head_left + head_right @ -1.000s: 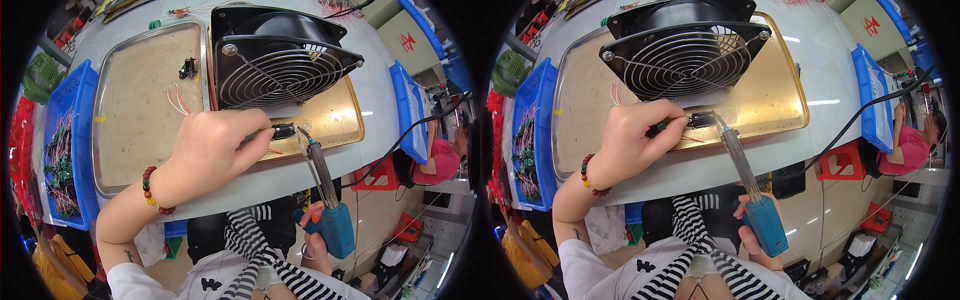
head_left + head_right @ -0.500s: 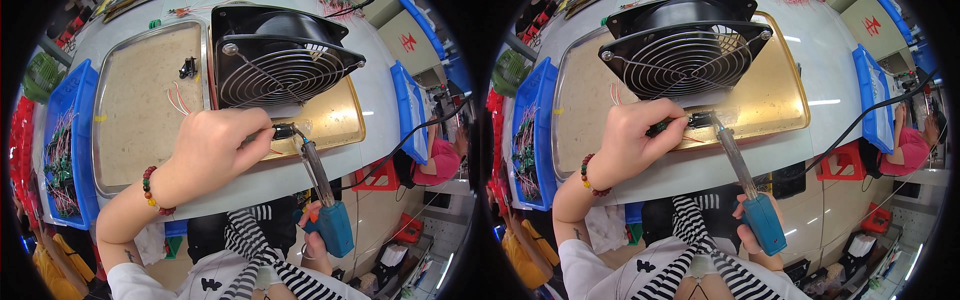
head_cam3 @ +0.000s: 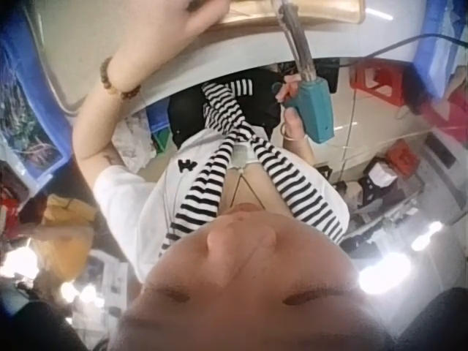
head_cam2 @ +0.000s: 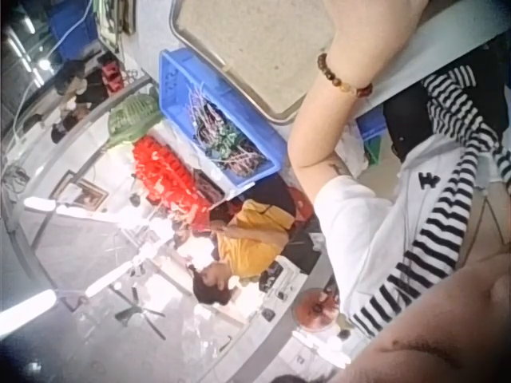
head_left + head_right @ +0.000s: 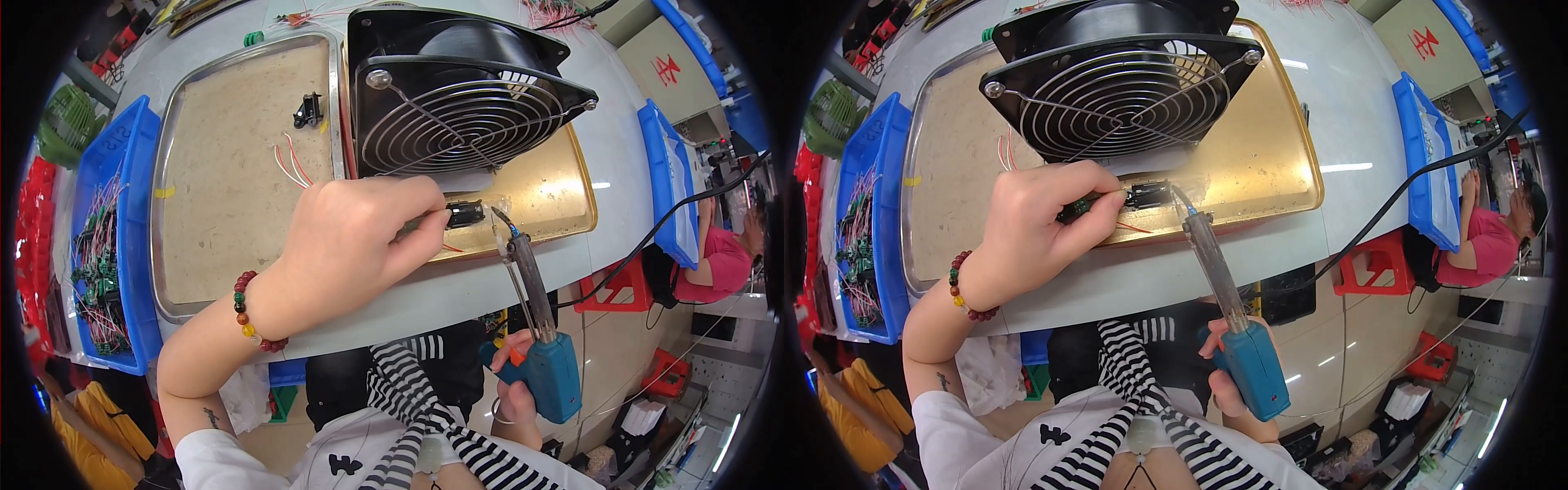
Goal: The person solders wires attached to circuit boards onto components using a soldering iron, then transfers small plastic parts from a bin onto a tray by hand.
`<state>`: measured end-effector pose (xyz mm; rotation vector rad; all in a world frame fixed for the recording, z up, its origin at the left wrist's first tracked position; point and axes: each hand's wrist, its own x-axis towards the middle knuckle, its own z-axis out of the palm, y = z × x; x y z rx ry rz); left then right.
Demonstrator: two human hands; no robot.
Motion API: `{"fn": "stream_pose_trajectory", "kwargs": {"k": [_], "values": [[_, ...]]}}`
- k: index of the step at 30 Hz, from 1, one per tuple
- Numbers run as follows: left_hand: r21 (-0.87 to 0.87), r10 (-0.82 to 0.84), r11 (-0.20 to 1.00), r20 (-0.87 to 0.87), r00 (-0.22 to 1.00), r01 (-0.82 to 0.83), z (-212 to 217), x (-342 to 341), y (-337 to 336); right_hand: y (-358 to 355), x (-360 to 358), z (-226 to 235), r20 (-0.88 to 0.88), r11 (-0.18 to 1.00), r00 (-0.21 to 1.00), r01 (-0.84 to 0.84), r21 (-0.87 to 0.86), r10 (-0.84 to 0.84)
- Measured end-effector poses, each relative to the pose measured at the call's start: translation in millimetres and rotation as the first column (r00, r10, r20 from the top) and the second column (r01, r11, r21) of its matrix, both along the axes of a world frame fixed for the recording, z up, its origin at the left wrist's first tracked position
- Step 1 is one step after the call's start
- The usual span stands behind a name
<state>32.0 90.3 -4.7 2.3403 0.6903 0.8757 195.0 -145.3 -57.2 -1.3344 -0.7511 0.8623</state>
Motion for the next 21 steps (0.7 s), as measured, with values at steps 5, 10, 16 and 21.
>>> {"fn": "stream_pose_trajectory", "kwargs": {"k": [5,10,16,21], "values": [[-0.007,0.004,1.000,0.004,1.000,-0.004,-1,0,0,1,0,0,0.007,1.000,1.000,-0.009,0.013,0.009],[-0.008,0.001,1.000,0.011,1.000,-0.001,2,2,0,0,2,2,0.022,1.000,1.000,0.001,0.003,-0.001],[0.009,-0.007,1.000,0.006,1.000,0.006,5,-1,0,-1,3,-3,0.043,1.000,0.999,-0.005,0.021,0.004],[0.353,-0.139,0.910,-0.239,0.961,0.219,23,-12,7,-3,5,-8,0.044,0.998,0.999,0.012,0.059,-0.014]]}}
